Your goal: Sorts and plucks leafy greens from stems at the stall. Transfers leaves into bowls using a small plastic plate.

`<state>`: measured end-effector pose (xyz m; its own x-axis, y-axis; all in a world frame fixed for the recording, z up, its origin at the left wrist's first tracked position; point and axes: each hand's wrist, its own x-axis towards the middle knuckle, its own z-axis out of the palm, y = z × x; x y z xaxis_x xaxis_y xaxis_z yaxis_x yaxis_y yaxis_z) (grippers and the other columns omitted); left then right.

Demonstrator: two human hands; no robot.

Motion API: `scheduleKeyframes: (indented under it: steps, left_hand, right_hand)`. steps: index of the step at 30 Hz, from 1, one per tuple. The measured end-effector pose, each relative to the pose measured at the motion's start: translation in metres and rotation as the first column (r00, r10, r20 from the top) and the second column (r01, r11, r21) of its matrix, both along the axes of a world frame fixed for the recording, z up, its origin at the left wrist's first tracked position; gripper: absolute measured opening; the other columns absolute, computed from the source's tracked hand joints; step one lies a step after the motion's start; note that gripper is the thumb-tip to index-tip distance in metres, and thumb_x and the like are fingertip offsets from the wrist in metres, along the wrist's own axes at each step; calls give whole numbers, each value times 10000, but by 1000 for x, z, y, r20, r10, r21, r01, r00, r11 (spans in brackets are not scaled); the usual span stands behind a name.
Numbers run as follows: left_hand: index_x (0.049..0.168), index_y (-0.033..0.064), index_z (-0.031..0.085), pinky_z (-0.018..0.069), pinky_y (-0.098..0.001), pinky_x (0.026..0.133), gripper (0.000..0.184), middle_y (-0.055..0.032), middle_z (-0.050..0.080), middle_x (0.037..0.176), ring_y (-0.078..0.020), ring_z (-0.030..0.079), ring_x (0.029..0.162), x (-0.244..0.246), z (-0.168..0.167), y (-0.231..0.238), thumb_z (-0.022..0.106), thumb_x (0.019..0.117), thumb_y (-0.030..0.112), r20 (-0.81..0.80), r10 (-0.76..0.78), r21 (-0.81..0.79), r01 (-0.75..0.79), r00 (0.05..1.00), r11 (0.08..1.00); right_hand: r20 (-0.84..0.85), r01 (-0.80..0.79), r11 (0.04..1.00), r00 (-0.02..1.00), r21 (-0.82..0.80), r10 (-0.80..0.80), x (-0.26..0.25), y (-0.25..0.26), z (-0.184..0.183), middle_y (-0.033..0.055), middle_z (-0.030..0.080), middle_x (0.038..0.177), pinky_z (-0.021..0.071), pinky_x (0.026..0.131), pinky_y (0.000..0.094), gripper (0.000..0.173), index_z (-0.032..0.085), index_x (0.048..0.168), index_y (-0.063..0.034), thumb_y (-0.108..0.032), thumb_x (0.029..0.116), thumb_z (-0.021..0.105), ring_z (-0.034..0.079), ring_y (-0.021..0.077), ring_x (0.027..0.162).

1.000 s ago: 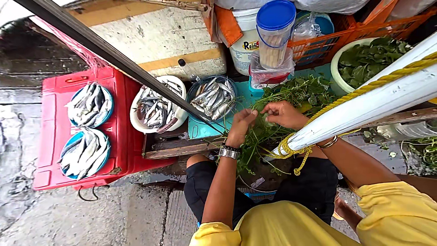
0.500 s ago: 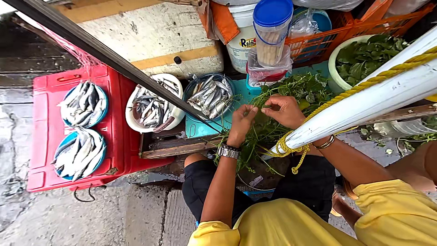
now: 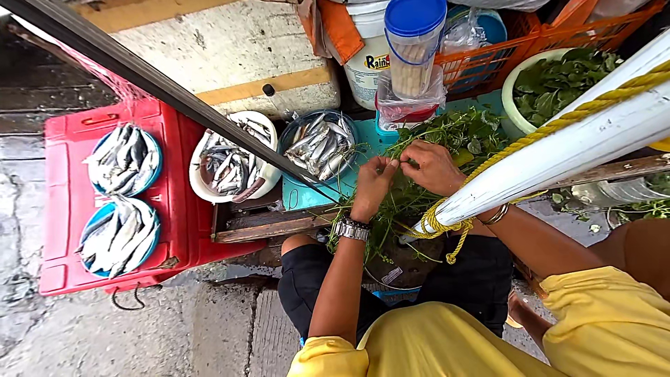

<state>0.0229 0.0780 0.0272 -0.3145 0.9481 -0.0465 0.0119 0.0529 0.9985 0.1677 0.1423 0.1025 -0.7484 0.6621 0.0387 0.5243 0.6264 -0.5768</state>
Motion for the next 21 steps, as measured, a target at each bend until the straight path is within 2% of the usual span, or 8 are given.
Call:
scheduleKeyframes:
  steps: [3,5,8,10,13,14,17,21]
  left_hand:
    - [989,9,617,449,-208,550,127,-15,585,767,-56,512,581,0,0,-1,599,1026,129,-57,-29,-11,29,998,1000]
    - [985,14,621,437,-204,556,126,-12,581,784,-53,503,594,0,-1,-2,598,1026,131,-64,-39,-13,38,997,999]
    - [977,23,619,426,-209,551,137,-4,568,773,-54,486,586,-1,-6,-1,588,1032,145,-52,-39,-1,39,998,999]
    - [981,30,625,423,-219,554,141,-1,563,771,-60,479,585,-5,-9,-1,583,1034,154,-29,-23,-12,23,999,1000]
    - [1004,24,642,423,-210,548,143,5,567,758,-56,480,580,-9,-9,-2,586,1033,152,17,13,-44,-13,1000,999]
    - [1016,17,643,421,-212,553,147,2,563,762,-58,475,583,-10,-9,-1,577,1037,147,38,20,-58,-18,999,998]
    - [1022,19,635,421,-198,563,159,6,564,800,-43,475,605,-12,-4,-1,539,1055,141,66,8,-112,0,998,994]
    - [982,49,648,372,-173,531,208,21,623,855,-9,449,589,-14,1,0,501,1074,164,74,-47,-129,56,996,990]
  right_hand:
    - [87,-22,1000,996,-5,23,-1,2,0,289,667,1126,489,943,504,182,661,1056,141,7,994,555,659,398,1079]
    - [77,11,999,997,-31,-8,-3,1,0,282,665,1104,485,935,479,169,654,1026,142,13,989,553,655,377,1064]
    - [-103,113,993,988,-29,-115,3,9,-17,275,682,1007,508,884,447,158,663,982,135,-1,966,586,667,344,972]
    - [-269,163,986,952,38,-147,15,30,-54,182,686,862,577,720,433,152,672,940,47,-100,947,632,690,266,774]
    - [-300,145,978,936,-149,-184,22,31,-62,98,709,819,627,670,364,124,647,958,-1,-124,957,665,716,165,688]
    - [-268,139,961,942,-239,-203,20,25,-53,107,718,852,637,678,338,108,640,992,11,-88,953,660,726,155,693]
    - [12,222,865,970,-450,-243,1,2,5,240,653,1144,565,817,358,312,534,1324,103,88,1014,507,679,247,873]
    - [9,127,946,991,-297,-130,1,5,-2,261,633,1250,507,934,360,325,631,1292,91,102,1001,488,640,282,1035]
